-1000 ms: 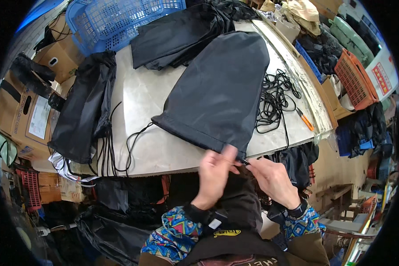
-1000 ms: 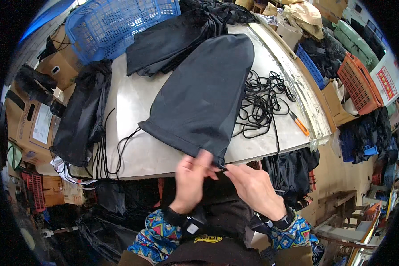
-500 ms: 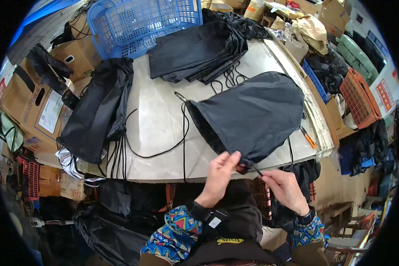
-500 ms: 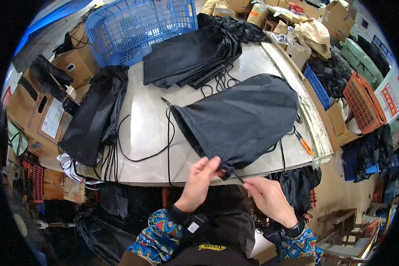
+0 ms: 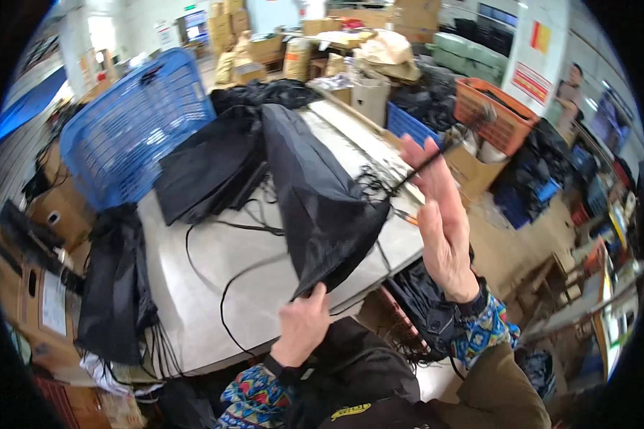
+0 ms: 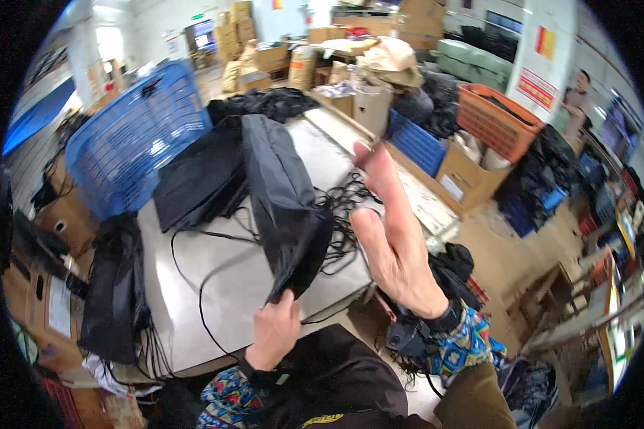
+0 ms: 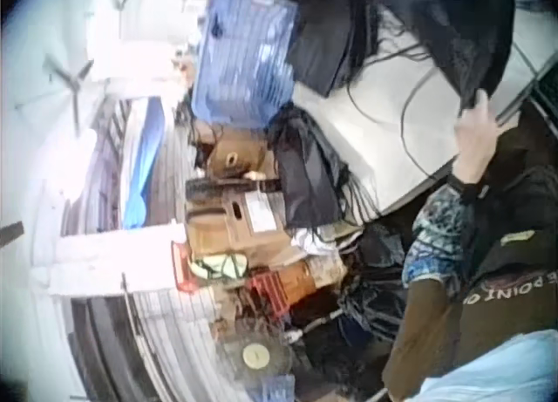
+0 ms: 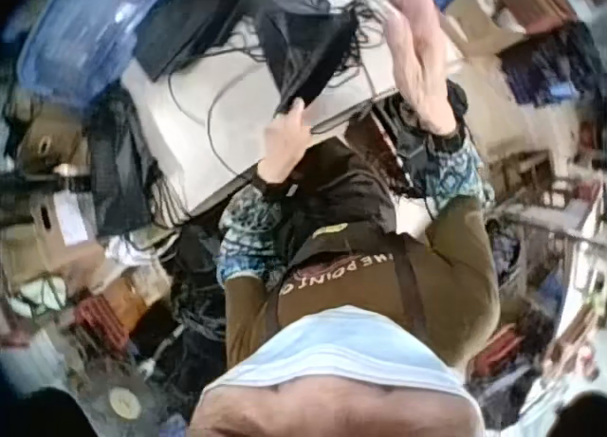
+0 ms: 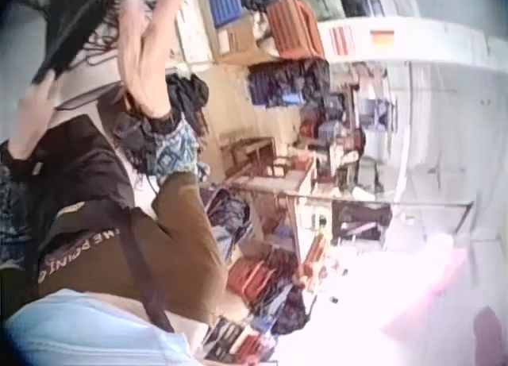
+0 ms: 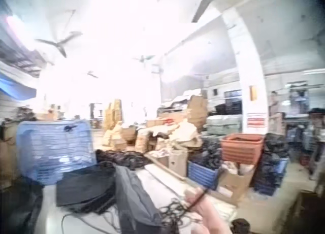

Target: The person threads black drawstrings through the hems of black fabric bags using a metal tool. They pull the strings through the casing, adjust the length, and place the finished bags into a pile on the table.

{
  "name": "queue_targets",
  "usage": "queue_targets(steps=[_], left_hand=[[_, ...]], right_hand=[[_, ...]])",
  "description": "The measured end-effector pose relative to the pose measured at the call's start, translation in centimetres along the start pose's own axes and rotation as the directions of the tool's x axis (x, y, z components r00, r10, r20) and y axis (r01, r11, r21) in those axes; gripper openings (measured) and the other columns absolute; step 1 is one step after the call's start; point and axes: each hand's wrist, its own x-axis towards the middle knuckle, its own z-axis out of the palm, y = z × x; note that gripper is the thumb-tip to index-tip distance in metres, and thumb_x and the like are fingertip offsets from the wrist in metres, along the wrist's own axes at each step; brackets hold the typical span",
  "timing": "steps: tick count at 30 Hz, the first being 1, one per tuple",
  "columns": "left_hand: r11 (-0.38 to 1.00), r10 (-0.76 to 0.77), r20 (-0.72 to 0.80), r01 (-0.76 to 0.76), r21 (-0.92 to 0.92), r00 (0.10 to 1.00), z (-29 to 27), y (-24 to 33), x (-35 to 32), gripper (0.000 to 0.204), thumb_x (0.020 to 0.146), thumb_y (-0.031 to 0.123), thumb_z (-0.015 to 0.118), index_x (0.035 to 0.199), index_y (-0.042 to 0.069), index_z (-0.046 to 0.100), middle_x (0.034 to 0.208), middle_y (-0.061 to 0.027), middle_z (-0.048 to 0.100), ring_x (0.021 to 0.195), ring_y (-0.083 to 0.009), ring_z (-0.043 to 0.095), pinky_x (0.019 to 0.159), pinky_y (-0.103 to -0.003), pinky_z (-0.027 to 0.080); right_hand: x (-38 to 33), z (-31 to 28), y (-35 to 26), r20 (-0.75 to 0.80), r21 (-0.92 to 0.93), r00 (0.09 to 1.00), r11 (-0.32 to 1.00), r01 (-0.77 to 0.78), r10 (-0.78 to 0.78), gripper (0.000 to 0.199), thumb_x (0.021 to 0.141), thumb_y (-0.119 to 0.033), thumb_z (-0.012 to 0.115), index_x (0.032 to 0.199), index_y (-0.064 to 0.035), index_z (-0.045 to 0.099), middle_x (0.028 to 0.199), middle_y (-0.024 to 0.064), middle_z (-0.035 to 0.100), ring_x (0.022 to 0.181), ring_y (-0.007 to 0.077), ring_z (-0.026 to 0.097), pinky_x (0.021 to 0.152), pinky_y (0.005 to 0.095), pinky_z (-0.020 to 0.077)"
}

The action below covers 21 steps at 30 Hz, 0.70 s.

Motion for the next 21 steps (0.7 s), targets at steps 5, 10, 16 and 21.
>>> queue_targets(steps=[5, 10, 16, 21], left_hand=[[0.943, 0.125, 0.135, -0.160, 0.291, 0.983, 0.0, -2.6, -1.4, 0.016, 0.081, 0.012, 0.057, 0.096, 0.010, 0.063, 0.065, -0.0151, 0.060, 0.059, -0.0339, 0.061, 0.053, -0.046, 0.048], [0.786, 0.187, 0.173, -0.253, 0.564, 0.967, -4.6, -13.2, -0.1, 0.011, 0.076, 0.009, 0.057, 0.080, 0.003, 0.065, 0.083, -0.0145, 0.063, 0.089, -0.0301, 0.060, 0.078, -0.044, 0.047], [0.893, -0.250, 0.572, 0.415, -0.177, 0.782, -12.6, -9.0, -0.5, 0.011, 0.078, 0.004, 0.059, 0.082, -0.004, 0.065, 0.077, -0.0133, 0.066, 0.069, -0.0342, 0.065, 0.069, -0.039, 0.053], [0.977, 0.142, 0.038, -0.146, 0.153, 0.989, -5.6, -4.2, -0.7, 0.031, 0.082, 0.017, 0.066, 0.109, 0.002, 0.061, 0.108, -0.0145, 0.062, 0.108, -0.0311, 0.057, 0.095, -0.044, 0.043]], right_hand=[[-3.5, -1.6, 2.0, -0.441, 0.335, 0.876, 0.941, -0.041, 0.195, 0.019, 0.100, -0.012, 0.042, 0.100, 0.0027, 0.054, 0.075, 0.0072, 0.062, 0.069, 0.0132, 0.059, 0.076, 0.0305, 0.0491], [-10.9, -24.2, 5.3, -0.962, 0.107, 0.231, 0.979, -0.171, 0.145, 0.022, 0.093, -0.021, 0.048, 0.110, -0.0079, 0.053, 0.065, -0.0052, 0.039, 0.048, 0.0067, 0.032, 0.042, 0.0200, 0.0281], [-12.8, -14.4, 6.4, -0.580, 0.311, 0.330, 0.577, -0.755, 0.745, 0.016, 0.093, -0.023, 0.054, 0.095, -0.0090, 0.061, 0.071, -0.0064, 0.049, 0.049, 0.0000, 0.036, 0.039, 0.0157, 0.0273], [-11.6, 1.2, 5.7, 0.599, 0.054, 0.276, 0.306, -0.950, 0.752, 0.027, 0.097, -0.031, 0.050, 0.104, -0.0066, 0.060, 0.076, -0.0022, 0.055, 0.058, 0.0009, 0.043, 0.043, 0.0133, 0.0257]])
